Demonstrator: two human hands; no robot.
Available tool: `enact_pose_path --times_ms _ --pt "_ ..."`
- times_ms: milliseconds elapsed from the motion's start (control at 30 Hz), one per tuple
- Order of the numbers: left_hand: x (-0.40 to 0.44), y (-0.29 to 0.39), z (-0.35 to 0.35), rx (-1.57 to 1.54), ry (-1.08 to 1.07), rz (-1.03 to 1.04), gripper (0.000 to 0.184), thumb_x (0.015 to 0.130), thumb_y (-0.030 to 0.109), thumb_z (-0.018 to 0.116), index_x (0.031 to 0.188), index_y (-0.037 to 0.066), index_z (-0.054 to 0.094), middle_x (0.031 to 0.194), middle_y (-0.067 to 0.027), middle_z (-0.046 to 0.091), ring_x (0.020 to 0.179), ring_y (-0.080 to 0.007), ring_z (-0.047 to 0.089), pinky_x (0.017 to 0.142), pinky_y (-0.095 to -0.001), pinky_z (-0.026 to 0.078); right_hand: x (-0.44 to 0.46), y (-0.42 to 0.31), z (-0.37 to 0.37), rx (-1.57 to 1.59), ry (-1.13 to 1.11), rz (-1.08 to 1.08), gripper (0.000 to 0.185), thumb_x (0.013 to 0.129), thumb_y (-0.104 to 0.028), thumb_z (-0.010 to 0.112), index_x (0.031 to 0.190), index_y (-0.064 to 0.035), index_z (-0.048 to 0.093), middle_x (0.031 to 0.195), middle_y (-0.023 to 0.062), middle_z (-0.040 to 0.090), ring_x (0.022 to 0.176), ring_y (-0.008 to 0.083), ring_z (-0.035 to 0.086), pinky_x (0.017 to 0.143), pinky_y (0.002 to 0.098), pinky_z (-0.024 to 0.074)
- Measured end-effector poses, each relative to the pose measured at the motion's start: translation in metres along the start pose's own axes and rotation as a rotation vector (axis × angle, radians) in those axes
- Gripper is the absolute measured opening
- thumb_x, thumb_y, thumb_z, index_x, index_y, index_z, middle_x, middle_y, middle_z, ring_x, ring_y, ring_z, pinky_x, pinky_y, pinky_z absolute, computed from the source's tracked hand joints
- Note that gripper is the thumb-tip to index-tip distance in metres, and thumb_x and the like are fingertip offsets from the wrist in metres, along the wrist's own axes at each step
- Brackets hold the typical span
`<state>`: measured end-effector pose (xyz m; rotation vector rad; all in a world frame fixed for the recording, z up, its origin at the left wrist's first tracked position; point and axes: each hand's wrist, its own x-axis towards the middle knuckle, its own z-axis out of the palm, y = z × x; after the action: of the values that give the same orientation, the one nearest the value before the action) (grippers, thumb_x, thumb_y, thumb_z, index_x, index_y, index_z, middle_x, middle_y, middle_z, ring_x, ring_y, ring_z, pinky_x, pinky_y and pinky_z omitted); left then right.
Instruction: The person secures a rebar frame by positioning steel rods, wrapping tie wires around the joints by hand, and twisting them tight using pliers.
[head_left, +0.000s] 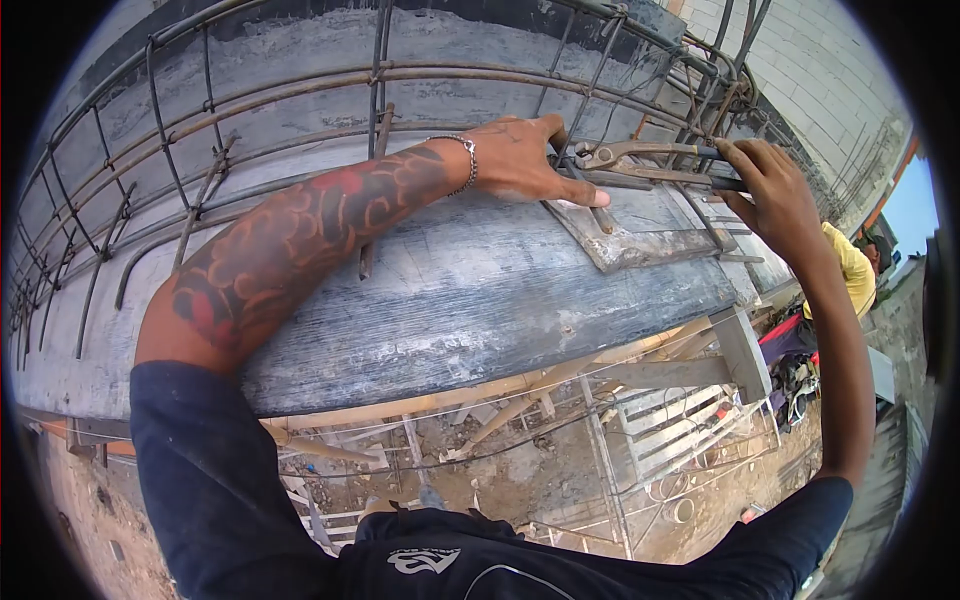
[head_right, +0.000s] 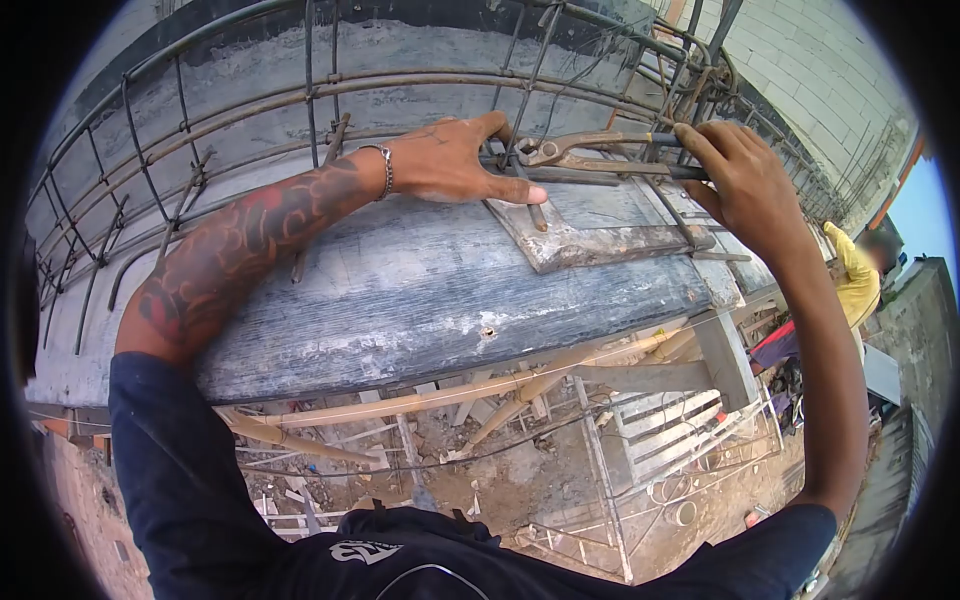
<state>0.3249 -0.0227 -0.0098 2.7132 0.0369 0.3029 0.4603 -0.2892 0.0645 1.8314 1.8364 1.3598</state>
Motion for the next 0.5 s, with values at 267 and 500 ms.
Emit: enact_pose_path --times_ms 267,500 --pt "0.000 0.002 0.000 0.013 0.017 0.016 0.107 0.058 0.083 0.055 0.122 -0.003 0.047 0.102 -0.0316 0.057 0.106 -0.0455 0.055 0.087 -0.0553 0.045 0.011 0.004 -0.009 -0.040 -0.468 0.216 0.037 0.083 -0.039 0.061 0.091 -0.0031 0.063 0.061 0.0069 0.056 0.063 0.0221 0.056 0.064 0.0345 0.0448" --pt "0.001 -0.002 0.003 0.057 0.050 0.053 0.108 0.059 0.084 0.054 0.123 -0.003 0.047 0.103 -0.0332 0.056 0.106 -0.0466 0.054 0.086 -0.0569 0.045 0.021 -0.002 -0.023 0.545 -0.521 0.378 0.036 0.066 -0.019 0.079 0.083 0.0000 0.053 0.071 0.0092 0.056 0.067 0.0229 0.057 0.059 0.0350 0.0431"
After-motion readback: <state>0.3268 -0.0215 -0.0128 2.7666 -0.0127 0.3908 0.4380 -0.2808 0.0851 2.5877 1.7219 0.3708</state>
